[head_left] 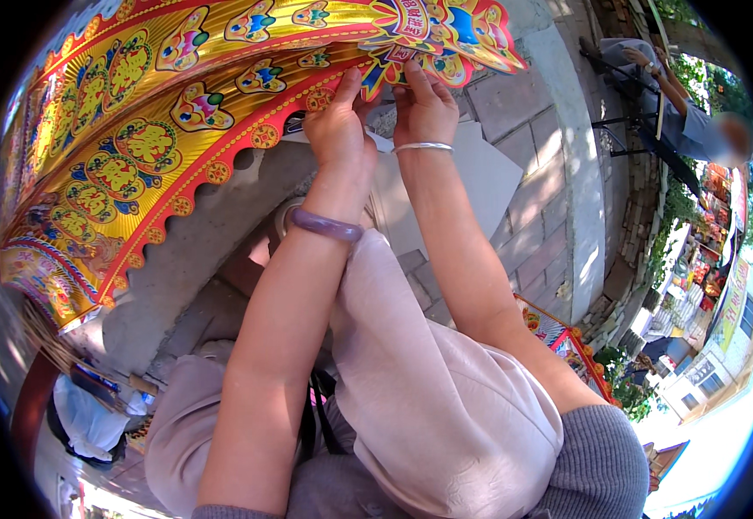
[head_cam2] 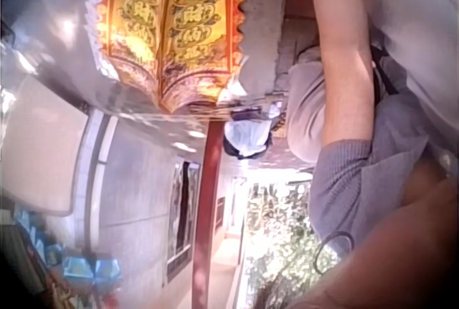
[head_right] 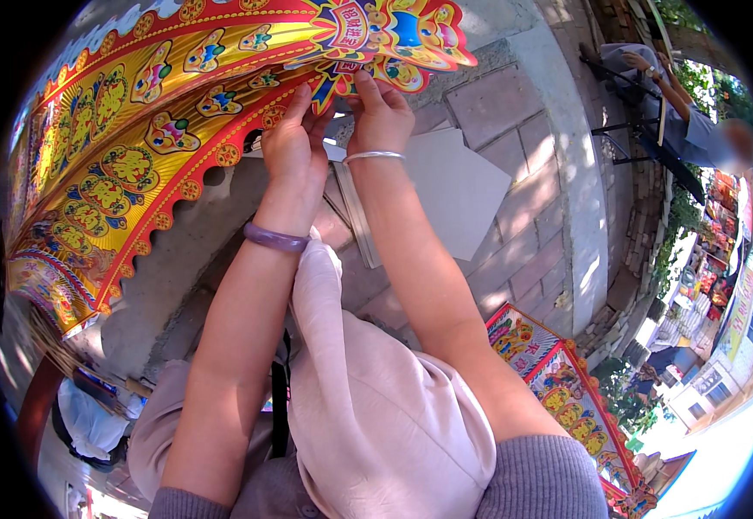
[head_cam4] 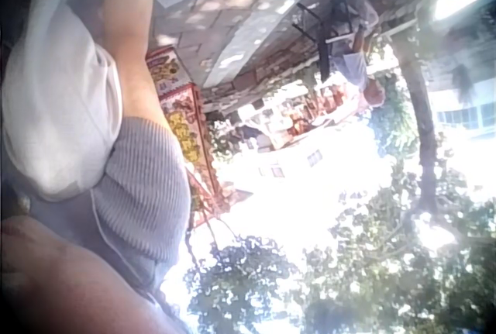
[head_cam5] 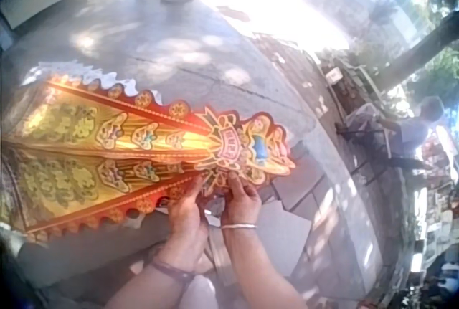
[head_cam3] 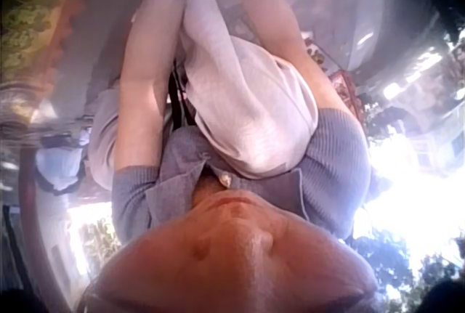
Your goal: The person assembles large colorful paper lanterns by folding the edges of printed paper sheets and joining them together using a stapler while sitting on the ground.
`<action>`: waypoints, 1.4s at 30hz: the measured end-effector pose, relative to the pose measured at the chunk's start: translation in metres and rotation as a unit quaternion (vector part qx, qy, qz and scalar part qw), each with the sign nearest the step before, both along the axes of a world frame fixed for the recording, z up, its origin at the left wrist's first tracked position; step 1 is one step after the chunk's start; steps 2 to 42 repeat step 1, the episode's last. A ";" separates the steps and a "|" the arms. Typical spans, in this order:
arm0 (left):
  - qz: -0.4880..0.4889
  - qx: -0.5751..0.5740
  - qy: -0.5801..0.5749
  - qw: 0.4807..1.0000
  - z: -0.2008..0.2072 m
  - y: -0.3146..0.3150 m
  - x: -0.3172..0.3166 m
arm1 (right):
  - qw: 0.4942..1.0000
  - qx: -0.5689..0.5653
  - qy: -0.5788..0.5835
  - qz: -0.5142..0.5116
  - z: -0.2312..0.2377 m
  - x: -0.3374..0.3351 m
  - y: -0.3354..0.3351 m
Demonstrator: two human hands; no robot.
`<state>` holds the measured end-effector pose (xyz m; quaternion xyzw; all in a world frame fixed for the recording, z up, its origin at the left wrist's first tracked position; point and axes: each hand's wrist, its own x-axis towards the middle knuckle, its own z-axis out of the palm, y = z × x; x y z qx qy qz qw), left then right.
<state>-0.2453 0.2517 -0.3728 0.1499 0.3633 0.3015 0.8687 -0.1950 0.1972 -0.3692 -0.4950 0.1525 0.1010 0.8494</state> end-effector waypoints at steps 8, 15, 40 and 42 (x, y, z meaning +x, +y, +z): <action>0.003 -0.007 0.001 1.000 0.000 0.000 0.000 | 1.000 0.003 0.006 0.000 0.000 0.000 -0.001; 0.003 -0.007 0.001 1.000 0.000 0.000 0.000 | 1.000 0.003 0.006 0.000 0.000 0.000 -0.001; 0.003 -0.007 0.001 1.000 0.000 0.000 0.000 | 1.000 0.003 0.006 0.000 0.000 0.000 -0.001; 0.003 -0.007 0.001 1.000 0.000 0.000 0.000 | 1.000 0.003 0.006 0.000 0.000 0.000 -0.001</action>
